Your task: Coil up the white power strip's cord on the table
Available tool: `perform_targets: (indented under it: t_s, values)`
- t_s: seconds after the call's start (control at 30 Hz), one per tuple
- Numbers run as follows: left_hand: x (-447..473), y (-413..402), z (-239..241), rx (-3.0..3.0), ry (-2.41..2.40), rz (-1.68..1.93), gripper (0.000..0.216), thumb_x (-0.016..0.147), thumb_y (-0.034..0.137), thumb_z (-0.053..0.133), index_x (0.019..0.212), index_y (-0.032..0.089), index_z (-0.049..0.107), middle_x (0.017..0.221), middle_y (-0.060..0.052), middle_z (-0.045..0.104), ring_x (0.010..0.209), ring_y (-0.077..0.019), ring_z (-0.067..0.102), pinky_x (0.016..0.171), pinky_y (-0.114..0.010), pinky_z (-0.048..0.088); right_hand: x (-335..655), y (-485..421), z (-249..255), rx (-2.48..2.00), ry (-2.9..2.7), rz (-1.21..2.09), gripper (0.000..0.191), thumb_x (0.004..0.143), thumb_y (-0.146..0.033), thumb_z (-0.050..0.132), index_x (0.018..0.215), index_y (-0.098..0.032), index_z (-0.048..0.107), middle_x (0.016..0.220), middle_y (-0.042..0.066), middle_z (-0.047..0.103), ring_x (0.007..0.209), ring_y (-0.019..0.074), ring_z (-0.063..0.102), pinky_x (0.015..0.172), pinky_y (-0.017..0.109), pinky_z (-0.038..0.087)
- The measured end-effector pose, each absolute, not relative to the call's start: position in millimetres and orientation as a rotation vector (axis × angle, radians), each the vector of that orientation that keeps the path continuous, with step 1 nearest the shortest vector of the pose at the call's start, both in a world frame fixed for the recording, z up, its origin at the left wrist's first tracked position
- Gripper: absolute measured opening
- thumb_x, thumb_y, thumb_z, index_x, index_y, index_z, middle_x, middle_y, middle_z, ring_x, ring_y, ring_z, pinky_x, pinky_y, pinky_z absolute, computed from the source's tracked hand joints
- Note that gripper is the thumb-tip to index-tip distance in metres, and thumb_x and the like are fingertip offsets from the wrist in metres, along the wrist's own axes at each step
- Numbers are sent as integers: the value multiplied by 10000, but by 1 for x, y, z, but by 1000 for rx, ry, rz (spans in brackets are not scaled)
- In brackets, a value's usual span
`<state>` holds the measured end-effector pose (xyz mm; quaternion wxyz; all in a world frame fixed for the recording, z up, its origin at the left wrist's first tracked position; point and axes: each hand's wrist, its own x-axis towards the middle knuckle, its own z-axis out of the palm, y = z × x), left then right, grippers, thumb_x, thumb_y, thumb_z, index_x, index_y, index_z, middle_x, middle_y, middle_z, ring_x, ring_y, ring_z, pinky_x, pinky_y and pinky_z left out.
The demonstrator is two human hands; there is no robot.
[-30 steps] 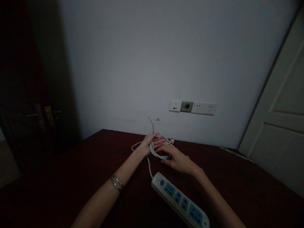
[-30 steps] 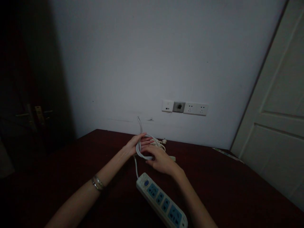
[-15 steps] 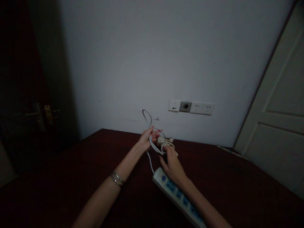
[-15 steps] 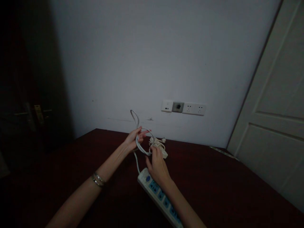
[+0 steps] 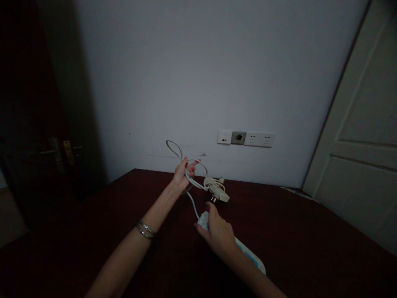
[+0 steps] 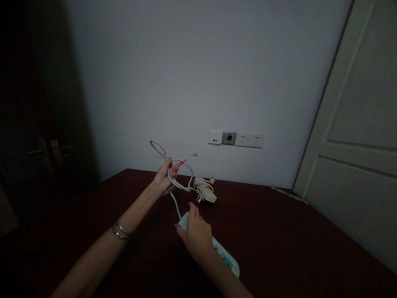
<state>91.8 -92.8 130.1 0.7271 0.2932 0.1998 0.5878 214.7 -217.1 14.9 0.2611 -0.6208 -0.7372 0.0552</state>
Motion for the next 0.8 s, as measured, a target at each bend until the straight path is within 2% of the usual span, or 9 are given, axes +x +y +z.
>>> perform_targets:
  t_s: [0.07,0.13,0.27,0.37,0.47,0.53,0.6,0.67,0.8]
  values:
    - [84,-91,139,646,452,1352,275,944,280,362,691,175,335,858,-115,656,344,0,388,280,-100,240,215,-221,20,-1695,-2092,142,600,799,-389,502,1335,-165,354,1188,172,549,989,342,596,742,453,472]
    - [73,-86,152,644,502,1412,282,949,242,330,674,181,308,878,-128,657,345,3,360,286,-98,227,216,-224,25,-1735,-2158,90,539,785,-389,503,1286,-201,439,1149,154,559,916,331,617,695,430,469]
    - [47,-72,181,646,627,1555,201,930,152,329,731,182,333,890,-123,659,345,-4,318,312,-105,239,219,-228,34,-1758,-2217,26,305,812,-410,453,994,-229,618,1062,111,559,835,269,630,654,349,448]
    - [25,-60,198,642,720,1673,107,909,113,358,825,173,386,870,-106,658,345,-13,316,322,-117,242,221,-229,41,-1713,-2231,6,275,843,-390,415,925,-234,626,1022,78,563,797,222,630,634,300,425]
    - [-2,-47,210,616,837,1805,64,900,119,395,924,154,442,884,-115,654,385,-33,388,343,-135,275,225,-235,49,-1664,-2251,32,347,897,-399,327,884,-239,634,973,55,588,797,205,634,634,287,413]
    - [-24,-39,216,588,925,1893,122,905,154,421,1012,133,477,935,-118,639,500,-66,502,415,-161,378,231,-244,52,-1657,-2297,38,385,910,-395,297,844,-234,641,947,57,609,798,215,639,640,298,418]
    - [-50,-34,223,563,1009,1975,238,904,251,468,1104,126,504,1014,-99,607,723,-123,591,594,-255,501,242,-254,53,-1653,-2384,14,371,902,-372,311,824,-231,645,970,69,627,777,230,647,642,322,430]
    - [-78,-33,230,545,1091,2041,333,877,326,523,1156,145,520,1120,-87,563,934,-187,582,780,-384,509,261,-264,52,-1619,-2497,-15,368,898,-365,313,824,-230,648,1036,90,633,751,242,654,649,355,447]
    - [-129,-38,240,553,1260,2128,346,874,325,526,1172,148,515,1160,-94,547,982,-202,569,818,-412,494,312,-274,51,-1570,-2557,-1,414,912,-409,298,839,-237,667,1134,116,627,872,279,654,763,423,465]
